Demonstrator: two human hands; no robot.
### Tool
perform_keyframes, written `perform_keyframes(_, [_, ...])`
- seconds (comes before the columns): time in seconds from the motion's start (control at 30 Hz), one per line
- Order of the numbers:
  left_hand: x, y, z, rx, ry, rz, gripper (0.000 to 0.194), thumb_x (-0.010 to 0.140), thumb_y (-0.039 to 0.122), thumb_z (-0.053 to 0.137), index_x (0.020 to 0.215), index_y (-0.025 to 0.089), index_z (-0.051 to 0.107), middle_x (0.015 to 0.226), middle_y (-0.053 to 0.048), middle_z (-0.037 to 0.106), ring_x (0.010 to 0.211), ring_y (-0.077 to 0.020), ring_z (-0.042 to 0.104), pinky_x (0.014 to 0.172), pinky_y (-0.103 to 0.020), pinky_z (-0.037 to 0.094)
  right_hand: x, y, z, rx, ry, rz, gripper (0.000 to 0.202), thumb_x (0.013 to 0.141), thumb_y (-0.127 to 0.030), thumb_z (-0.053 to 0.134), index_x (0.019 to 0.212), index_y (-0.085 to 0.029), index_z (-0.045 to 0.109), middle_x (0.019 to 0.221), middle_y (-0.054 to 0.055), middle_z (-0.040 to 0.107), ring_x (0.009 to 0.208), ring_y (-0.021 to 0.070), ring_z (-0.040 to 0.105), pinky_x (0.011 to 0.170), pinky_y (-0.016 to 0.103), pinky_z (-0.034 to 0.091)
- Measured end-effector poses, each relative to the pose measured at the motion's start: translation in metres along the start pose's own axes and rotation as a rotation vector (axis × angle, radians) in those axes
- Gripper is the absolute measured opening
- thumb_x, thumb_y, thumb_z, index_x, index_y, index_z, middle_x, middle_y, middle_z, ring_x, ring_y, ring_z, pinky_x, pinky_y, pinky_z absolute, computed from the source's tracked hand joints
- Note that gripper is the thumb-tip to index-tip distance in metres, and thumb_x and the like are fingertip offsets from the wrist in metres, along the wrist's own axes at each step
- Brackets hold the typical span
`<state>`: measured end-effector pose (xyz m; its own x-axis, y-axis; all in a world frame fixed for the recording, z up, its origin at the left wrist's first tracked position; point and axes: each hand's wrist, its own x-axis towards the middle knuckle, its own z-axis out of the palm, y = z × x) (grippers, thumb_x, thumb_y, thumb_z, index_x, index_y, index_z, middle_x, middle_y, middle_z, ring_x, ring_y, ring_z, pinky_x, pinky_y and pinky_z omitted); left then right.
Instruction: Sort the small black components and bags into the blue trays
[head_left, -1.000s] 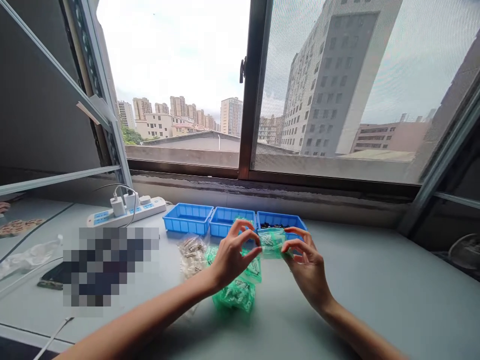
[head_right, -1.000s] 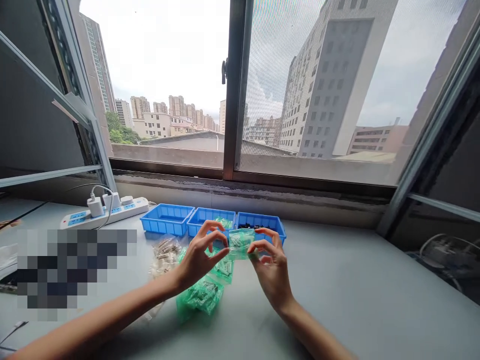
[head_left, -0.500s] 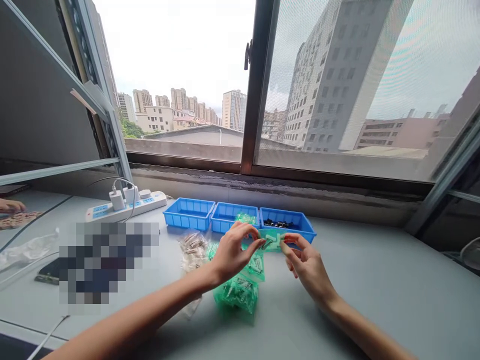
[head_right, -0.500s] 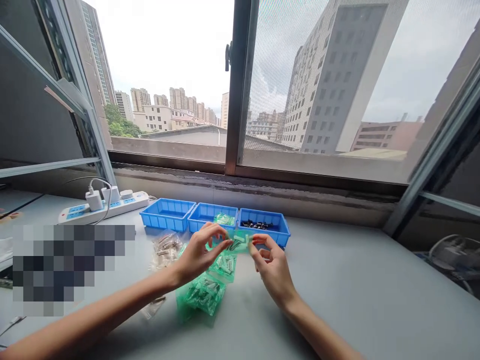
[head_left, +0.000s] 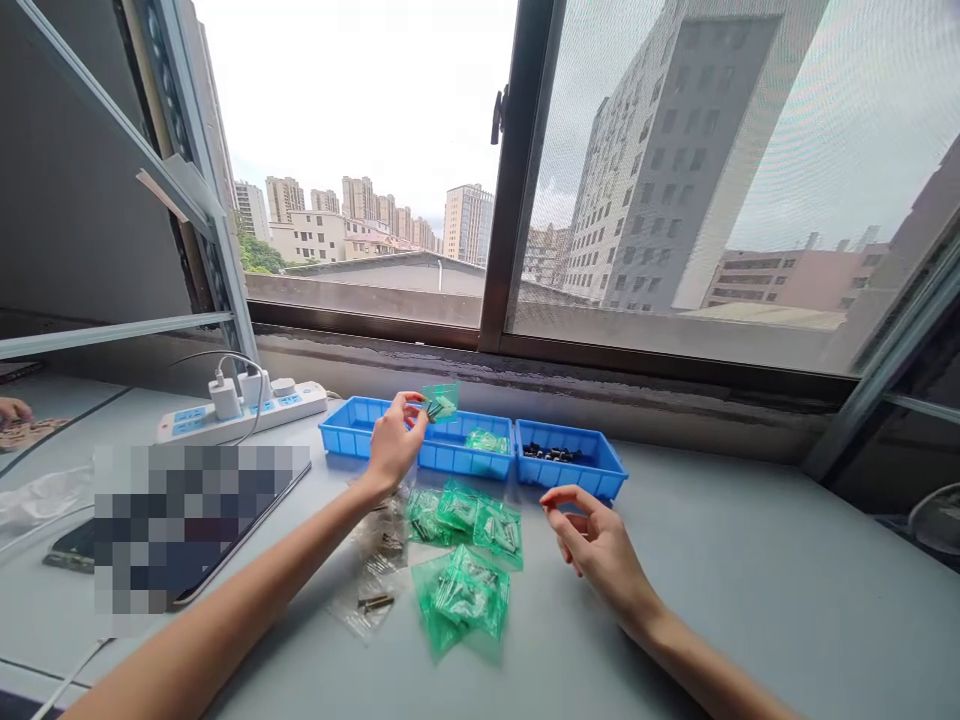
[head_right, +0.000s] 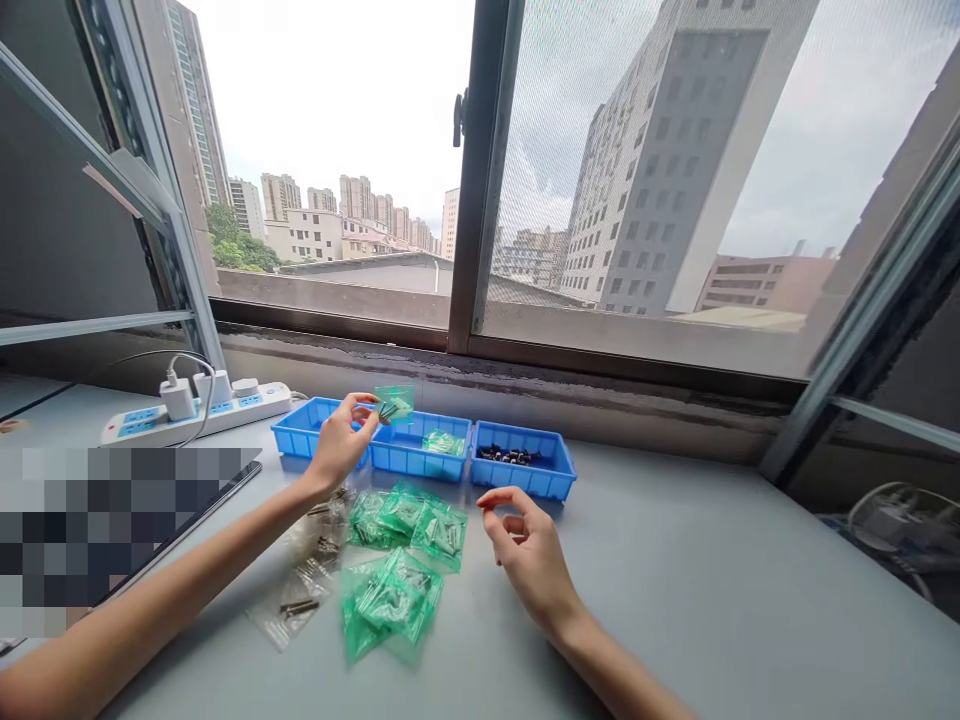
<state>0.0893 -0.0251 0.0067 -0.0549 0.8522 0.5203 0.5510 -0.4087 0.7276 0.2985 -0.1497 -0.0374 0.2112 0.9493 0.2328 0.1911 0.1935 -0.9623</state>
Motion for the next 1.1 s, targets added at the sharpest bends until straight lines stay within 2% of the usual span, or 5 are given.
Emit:
perform_keyframes(0.17, [-0.002,-0.002,0.0,0.281,-0.025,0.081,0.023,0.079,0.022,0.051,0.1,0.022,0.06,0.074,-0.001,0.068,0.081,-0.0218,0.061,0.085,-0.038,0.036,-0.002,-0.002,0.0,-0.025,-0.001,0.001,0.027,0.07,-0.047,0.059,0.075,-0.02,0.059,0.051,-0.004,0.045,0.044,0.0096,0.04,0.039,0.021,0.031])
perform_keyframes(0.53, [-0.007,-0.008,0.003,0.449,-0.092,0.301,0.02,0.082,0.019,0.044,0.087,0.022,0.063,0.075,-0.003,0.068,0.085,-0.0232,0.057,0.09,-0.042,0.031,-0.001,-0.001,0.0,-0.055,-0.022,0.006,0.029,0.069,-0.049,0.059,0.074,-0.021,0.059,0.05,-0.004,0.043,0.044,0.0105,0.039,0.041,0.022,0.031])
perform_keyframes(0.77, [-0.008,-0.016,0.005,0.524,-0.146,0.436,0.024,0.085,0.019,0.04,0.089,0.019,0.064,0.115,-0.009,0.062,0.11,-0.0243,0.053,0.096,-0.042,0.032,0.001,0.001,0.002,-0.056,-0.02,0.008,0.025,0.069,-0.045,0.059,0.073,-0.021,0.06,0.048,-0.005,0.042,0.044,0.0099,0.037,0.041,0.022,0.03])
perform_keyframes(0.97, [-0.014,-0.015,0.008,0.651,-0.405,0.544,0.033,0.093,0.027,0.033,0.079,0.017,0.06,0.086,-0.005,0.066,0.094,-0.0209,0.058,0.099,-0.042,0.032,0.0,0.001,0.003,-0.06,-0.042,0.014,0.023,0.069,-0.043,0.059,0.073,-0.021,0.06,0.051,-0.005,0.043,0.044,0.0093,0.037,0.042,0.022,0.031])
perform_keyframes(1.1, [-0.014,-0.01,0.004,0.646,-0.377,0.585,0.027,0.094,0.032,0.037,0.091,0.016,0.06,0.096,-0.006,0.065,0.096,-0.0211,0.058,0.097,-0.041,0.034,0.001,0.001,0.002,-0.054,-0.038,-0.024,0.025,0.068,-0.045,0.062,0.073,-0.02,0.06,0.059,-0.003,0.052,0.045,0.0084,0.04,0.043,0.022,0.034])
